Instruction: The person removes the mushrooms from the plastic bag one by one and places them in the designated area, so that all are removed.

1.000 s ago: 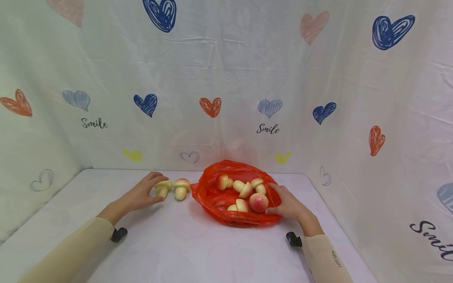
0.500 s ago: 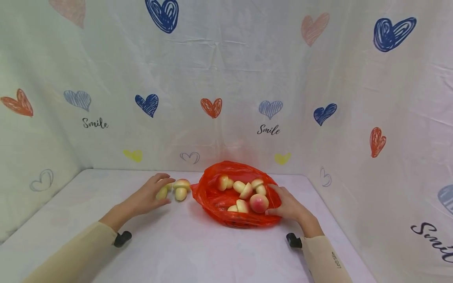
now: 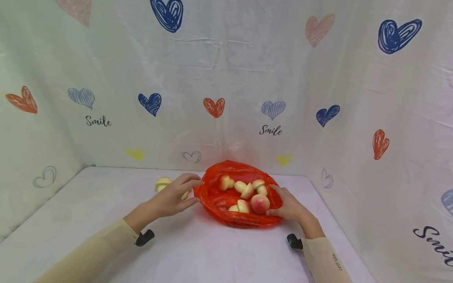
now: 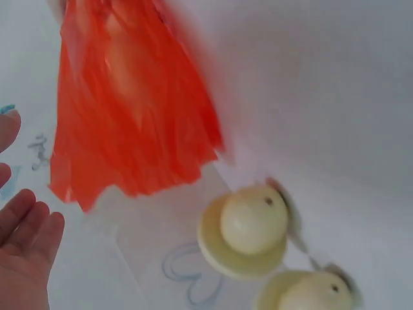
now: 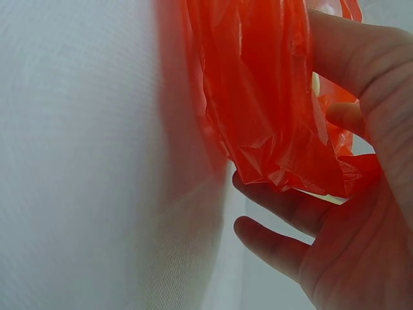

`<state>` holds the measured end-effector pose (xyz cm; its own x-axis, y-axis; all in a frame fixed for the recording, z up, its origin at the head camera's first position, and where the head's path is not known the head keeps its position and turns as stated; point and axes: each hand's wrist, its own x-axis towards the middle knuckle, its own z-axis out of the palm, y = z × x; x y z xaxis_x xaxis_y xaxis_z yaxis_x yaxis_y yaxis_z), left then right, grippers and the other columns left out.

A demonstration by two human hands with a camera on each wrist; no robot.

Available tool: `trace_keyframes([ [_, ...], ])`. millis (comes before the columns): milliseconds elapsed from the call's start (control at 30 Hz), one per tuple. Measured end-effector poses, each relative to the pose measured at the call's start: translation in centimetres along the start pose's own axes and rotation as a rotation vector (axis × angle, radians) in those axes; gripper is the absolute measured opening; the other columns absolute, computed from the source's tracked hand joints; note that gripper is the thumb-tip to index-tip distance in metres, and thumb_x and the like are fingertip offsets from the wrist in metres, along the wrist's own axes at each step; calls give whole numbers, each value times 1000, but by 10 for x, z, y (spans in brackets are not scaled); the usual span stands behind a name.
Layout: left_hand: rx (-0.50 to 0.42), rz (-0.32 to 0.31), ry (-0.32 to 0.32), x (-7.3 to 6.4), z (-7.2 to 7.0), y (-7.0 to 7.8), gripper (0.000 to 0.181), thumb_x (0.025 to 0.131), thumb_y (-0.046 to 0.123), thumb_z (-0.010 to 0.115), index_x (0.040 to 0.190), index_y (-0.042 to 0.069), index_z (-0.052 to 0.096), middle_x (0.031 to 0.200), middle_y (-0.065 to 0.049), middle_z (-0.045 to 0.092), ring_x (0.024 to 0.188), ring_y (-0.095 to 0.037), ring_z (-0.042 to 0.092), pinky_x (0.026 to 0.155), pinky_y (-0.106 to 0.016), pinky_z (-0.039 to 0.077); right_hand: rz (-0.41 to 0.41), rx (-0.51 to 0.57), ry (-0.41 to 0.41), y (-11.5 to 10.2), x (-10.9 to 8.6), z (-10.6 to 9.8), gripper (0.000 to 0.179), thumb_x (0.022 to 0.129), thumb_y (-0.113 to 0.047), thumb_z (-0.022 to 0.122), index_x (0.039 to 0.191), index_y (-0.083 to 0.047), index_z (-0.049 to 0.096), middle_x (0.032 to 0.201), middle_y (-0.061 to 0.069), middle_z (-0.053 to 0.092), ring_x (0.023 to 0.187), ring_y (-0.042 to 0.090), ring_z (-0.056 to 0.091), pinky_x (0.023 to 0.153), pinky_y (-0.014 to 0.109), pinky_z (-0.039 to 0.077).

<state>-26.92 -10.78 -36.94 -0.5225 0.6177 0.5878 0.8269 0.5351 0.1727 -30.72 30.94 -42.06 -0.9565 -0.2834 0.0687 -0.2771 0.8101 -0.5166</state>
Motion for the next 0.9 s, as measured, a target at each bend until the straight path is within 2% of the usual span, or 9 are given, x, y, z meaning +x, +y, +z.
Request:
trace_keyframes([
  [200, -33, 30, -48, 18, 16, 14, 42, 86, 20, 72, 125, 17, 58, 123, 1, 51, 115, -13, 49, 92, -25, 48, -3, 0, 6, 2, 0, 0, 98, 68, -44, 83, 148, -18, 31, 137, 17, 40, 123, 40, 40, 86, 55, 49],
  [400, -103, 70, -66, 35, 29, 21, 40, 88, 20, 70, 125, 15, 58, 124, -1, 51, 114, -13, 49, 95, -24, 45, -15, -8, 10, 4, 3, 0, 98, 69, -44, 82, 148, -16, 31, 136, 17, 41, 122, 39, 41, 84, 53, 51],
  [567, -148, 85, -126, 48, 40, 29, 43, 88, 22, 70, 128, 17, 56, 125, 1, 48, 115, -12, 47, 94, -21, 44, -45, -27, 16, 5, 3, -1, 97, 69, -44, 82, 147, -14, 32, 134, 18, 42, 120, 40, 43, 85, 54, 50],
  [700, -207, 70, -197, 59, 53, 34, 43, 88, 22, 70, 128, 16, 55, 123, 0, 49, 113, -11, 47, 95, -20, 42, -70, -46, 29, 6, 2, -1, 96, 69, -42, 82, 146, -13, 33, 131, 18, 44, 119, 38, 44, 89, 56, 47],
  [900, -276, -13, -314, 68, 73, 38, 48, 88, 31, 69, 132, 17, 54, 124, 0, 47, 114, -12, 47, 97, -21, 41, -60, -37, 20, 5, 2, 1, 96, 69, -45, 81, 147, -16, 33, 133, 17, 43, 121, 38, 43, 91, 57, 46],
])
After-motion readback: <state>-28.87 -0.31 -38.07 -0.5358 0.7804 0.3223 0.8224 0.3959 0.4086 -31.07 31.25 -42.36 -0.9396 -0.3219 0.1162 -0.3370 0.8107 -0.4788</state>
